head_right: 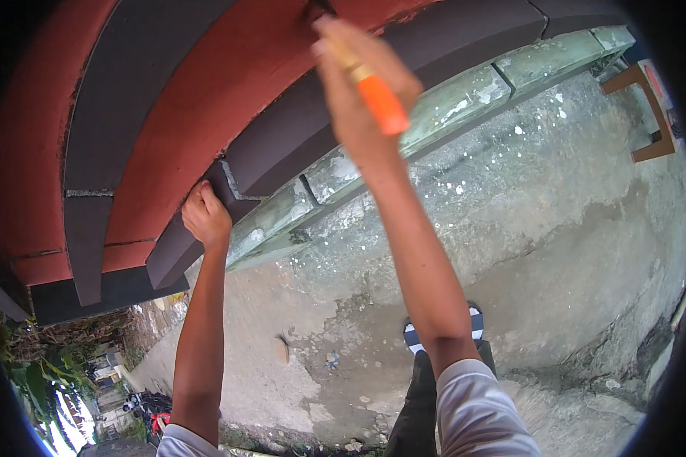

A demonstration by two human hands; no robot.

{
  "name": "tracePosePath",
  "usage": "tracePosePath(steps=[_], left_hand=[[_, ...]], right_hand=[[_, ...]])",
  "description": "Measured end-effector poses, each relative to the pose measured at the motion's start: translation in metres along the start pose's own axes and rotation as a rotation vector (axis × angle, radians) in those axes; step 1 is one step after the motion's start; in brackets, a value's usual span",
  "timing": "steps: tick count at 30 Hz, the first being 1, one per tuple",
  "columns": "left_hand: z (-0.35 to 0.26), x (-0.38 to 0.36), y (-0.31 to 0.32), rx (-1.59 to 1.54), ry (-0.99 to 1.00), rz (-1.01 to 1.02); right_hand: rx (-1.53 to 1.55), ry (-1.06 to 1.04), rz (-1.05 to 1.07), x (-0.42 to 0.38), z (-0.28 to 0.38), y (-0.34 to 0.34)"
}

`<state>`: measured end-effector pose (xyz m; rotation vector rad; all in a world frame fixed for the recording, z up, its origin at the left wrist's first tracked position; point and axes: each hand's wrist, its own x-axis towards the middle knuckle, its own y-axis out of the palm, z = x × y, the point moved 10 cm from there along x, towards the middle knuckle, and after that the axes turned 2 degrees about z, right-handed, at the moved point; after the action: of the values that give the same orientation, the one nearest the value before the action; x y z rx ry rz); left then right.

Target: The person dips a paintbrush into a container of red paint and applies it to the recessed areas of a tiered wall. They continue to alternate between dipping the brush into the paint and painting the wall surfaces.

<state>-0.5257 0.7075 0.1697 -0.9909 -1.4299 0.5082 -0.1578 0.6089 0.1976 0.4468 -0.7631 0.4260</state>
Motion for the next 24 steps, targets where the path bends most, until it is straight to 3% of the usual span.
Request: tracePosePath(steps=[2,7,10,12,15,18,24], left_hand=[[-0.002,-0.001,-0.001,-0.019,0.006,-0.026],[0.002,0.000,0.002,-0.008,-0.024,0.033],[0.000,0.000,-0.002,-0.033,-0.019,-0.003],[0.001,0.000,-0.002,-0.029,-0.027,-0.007],[0.006,-0.002,0.001,-0.042,-0.049,0.021],[0.008,-0.002,0.002,-0.064,-0.052,0.023],[0.010,-0.001,0.002,-0.029,-0.059,0.016]], right_hand=[[-0.061,-0.035,0.132,-0.026,0.022,0.032],[0.234,0.037,0.390,-0.060,0.048,0.071],[-0.072,-0.131,0.335,-0.044,0.038,0.048],[-0.226,-0.276,0.104,-0.034,0.014,0.019],[-0.213,-0.040,-0.103,-0.024,-0.018,-0.010],[-0.274,-0.108,0.147,-0.052,0.012,0.043],[0.055,-0.147,0.459,-0.083,0.045,0.074]])
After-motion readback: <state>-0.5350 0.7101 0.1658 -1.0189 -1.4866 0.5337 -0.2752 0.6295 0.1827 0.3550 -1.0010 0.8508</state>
